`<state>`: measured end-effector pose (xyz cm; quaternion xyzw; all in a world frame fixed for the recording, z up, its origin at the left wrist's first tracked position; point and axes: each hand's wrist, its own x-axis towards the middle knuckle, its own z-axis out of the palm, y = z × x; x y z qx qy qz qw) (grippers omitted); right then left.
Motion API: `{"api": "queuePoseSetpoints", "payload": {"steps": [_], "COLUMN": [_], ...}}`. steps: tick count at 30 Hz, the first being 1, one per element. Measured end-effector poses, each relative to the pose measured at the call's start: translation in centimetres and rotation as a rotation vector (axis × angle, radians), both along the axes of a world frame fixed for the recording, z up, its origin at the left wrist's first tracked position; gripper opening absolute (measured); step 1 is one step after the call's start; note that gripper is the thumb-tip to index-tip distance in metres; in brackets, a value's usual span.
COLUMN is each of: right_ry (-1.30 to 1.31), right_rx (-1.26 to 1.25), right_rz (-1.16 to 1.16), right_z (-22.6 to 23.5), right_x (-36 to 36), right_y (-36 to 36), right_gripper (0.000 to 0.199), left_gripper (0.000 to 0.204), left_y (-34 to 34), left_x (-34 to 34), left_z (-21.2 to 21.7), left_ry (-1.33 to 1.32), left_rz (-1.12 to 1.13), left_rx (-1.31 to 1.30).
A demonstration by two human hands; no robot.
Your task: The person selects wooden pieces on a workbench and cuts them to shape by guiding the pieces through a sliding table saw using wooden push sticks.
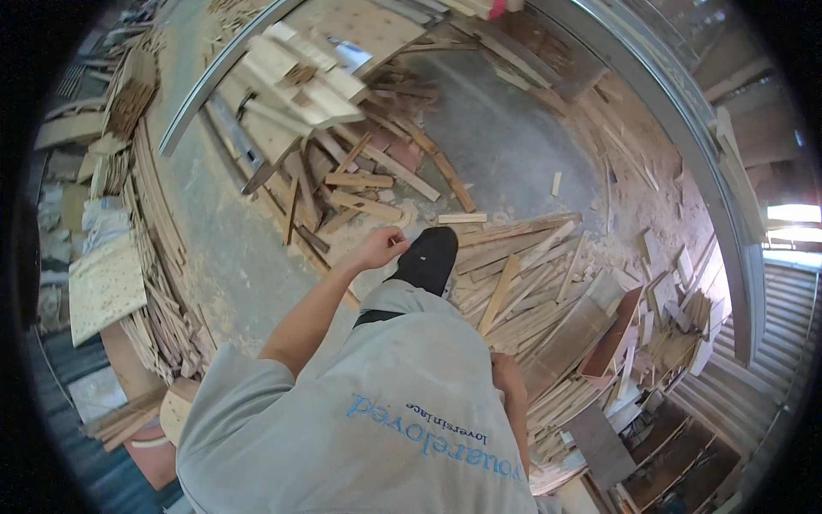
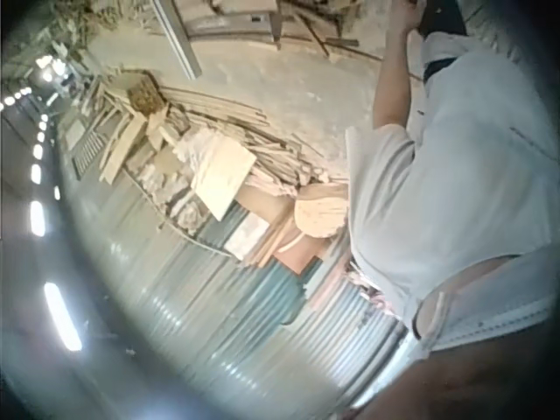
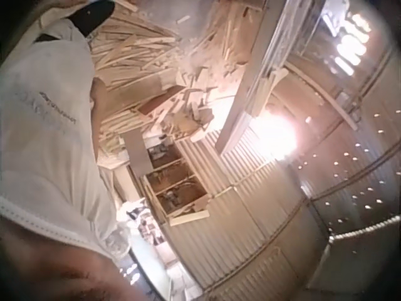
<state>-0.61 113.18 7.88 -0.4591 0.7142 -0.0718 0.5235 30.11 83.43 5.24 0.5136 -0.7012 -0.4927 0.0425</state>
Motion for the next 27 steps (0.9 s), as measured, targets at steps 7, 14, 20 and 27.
{"api": "queuePoseSetpoints", "payload": {"steps": [7,14,20,27], "right_ry": [-0.013,-0.112,0.070,0.131], "right_rx": [-0.007,0.166,0.104,-0.341], "right_rz": [-0.121,-0.115,0.227,-0.291], "right_z": [-3.8,-6.8,-5.0,3.6], "right_x": [-9.1,-22.2,-36.7,-52.2], "right_y": [-7.2,-26.7,-42.7,-66.0], "right_gripper": [0.019,0.026,0.028,0.025], "left_gripper": [0.036,0.032,0.027,0.027], "left_y": [-10.4,-27.0,-41.6,-53.4], "left_x": [-11.1,-29.0,-42.3,-50.0], "left_z": [-4.5,-5.8,-0.1,3.0], "left_ry": [0.036,0.023,0.300,0.273], "left_rz": [-0.115,-0.379,-0.101,-0.044], "left_rx": [-0.003,-0.017,-0.005,-0.217]}}
